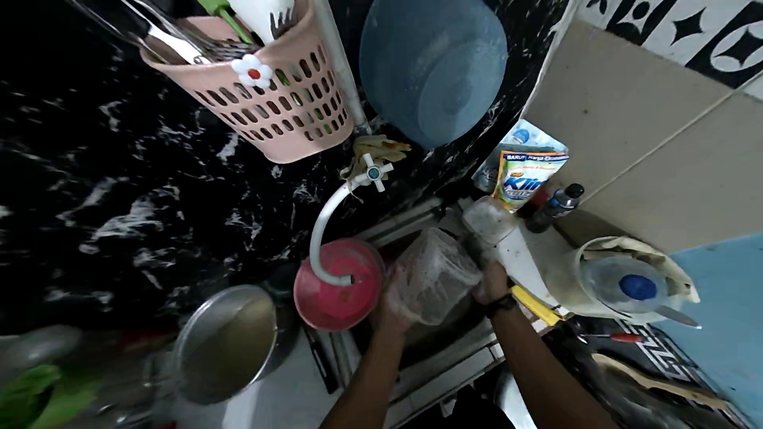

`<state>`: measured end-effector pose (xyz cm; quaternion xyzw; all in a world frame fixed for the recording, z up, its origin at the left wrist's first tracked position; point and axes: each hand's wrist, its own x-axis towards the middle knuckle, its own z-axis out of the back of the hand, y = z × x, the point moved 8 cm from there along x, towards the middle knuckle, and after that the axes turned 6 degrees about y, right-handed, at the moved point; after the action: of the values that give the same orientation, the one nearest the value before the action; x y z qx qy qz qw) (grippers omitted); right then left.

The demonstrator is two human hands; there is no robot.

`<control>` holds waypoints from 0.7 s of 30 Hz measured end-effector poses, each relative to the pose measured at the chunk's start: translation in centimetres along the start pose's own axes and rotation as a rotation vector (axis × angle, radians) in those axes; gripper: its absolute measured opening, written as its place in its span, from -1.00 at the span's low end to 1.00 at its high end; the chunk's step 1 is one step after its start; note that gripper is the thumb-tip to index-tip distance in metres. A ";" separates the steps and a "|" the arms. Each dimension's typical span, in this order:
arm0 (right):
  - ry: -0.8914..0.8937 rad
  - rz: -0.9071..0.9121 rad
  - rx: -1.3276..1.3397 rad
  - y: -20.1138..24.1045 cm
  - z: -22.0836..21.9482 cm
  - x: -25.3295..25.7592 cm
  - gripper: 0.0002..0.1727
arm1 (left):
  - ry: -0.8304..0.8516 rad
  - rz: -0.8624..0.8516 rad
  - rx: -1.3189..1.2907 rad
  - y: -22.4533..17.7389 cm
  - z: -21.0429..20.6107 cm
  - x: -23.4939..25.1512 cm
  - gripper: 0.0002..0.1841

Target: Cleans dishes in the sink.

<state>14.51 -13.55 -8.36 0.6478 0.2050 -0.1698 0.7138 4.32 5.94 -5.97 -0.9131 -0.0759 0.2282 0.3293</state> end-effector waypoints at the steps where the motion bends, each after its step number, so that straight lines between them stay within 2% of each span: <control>1: -0.066 0.024 -0.088 0.9 0.3 -1.6 -0.56 | 0.006 0.003 -0.052 0.8 -0.2 -0.1 -0.57; 2: -0.109 0.095 -0.168 2.1 0.6 -2.8 -0.53 | -0.001 -0.001 -0.085 1.5 -0.7 -0.3 -0.56; 5: -0.234 0.470 -0.042 4.2 1.2 -4.6 -0.47 | -0.016 0.004 -0.110 2.2 -3.2 -1.5 -0.49; 7: -0.193 0.615 -0.045 4.8 0.8 -6.0 -0.44 | -0.038 0.003 -0.082 2.1 -4.6 -2.0 -0.51; 9: -0.109 0.799 -0.255 5.1 -1.0 -7.6 -0.47 | -0.055 0.039 0.016 2.2 -5.4 -2.2 -0.52; 11: -0.013 0.954 -0.582 5.8 -3.2 -8.7 -0.55 | -0.186 0.070 0.304 1.7 -5.3 -2.8 -0.62; 12: 0.060 0.968 -0.726 6.7 -3.9 -9.0 -0.55 | -0.203 0.078 0.529 1.0 -5.2 -3.2 -0.62; 13: 0.173 0.897 -0.832 7.9 -4.5 -8.7 -0.51 | -0.180 0.101 0.750 0.0 -5.3 -3.5 -0.55; 15: 0.395 0.610 -0.909 10.0 -4.8 -6.7 -0.41 | -0.014 0.163 1.174 -2.0 -5.9 -4.0 -0.41; 17: 0.517 0.387 -0.793 10.9 -4.2 -3.9 -0.48 | 0.277 0.265 1.509 -2.6 -7.0 -4.4 -0.41; 18: 0.547 0.345 -0.703 10.9 -3.8 -3.0 -0.56 | 0.452 0.313 1.659 -2.4 -7.6 -4.8 -0.46; 20: 0.571 0.343 -0.519 10.3 -3.5 -2.9 -0.59 | 0.750 0.288 1.879 -1.8 -8.4 -5.0 -0.63; 21: 0.573 0.373 -0.469 10.2 -3.6 -3.6 -0.58 | 0.840 0.247 1.976 -1.6 -8.3 -5.0 -0.70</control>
<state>16.34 -8.98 1.98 0.5148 0.3075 0.2010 0.7746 3.79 0.97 2.52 -0.2500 0.3532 -0.1113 0.8946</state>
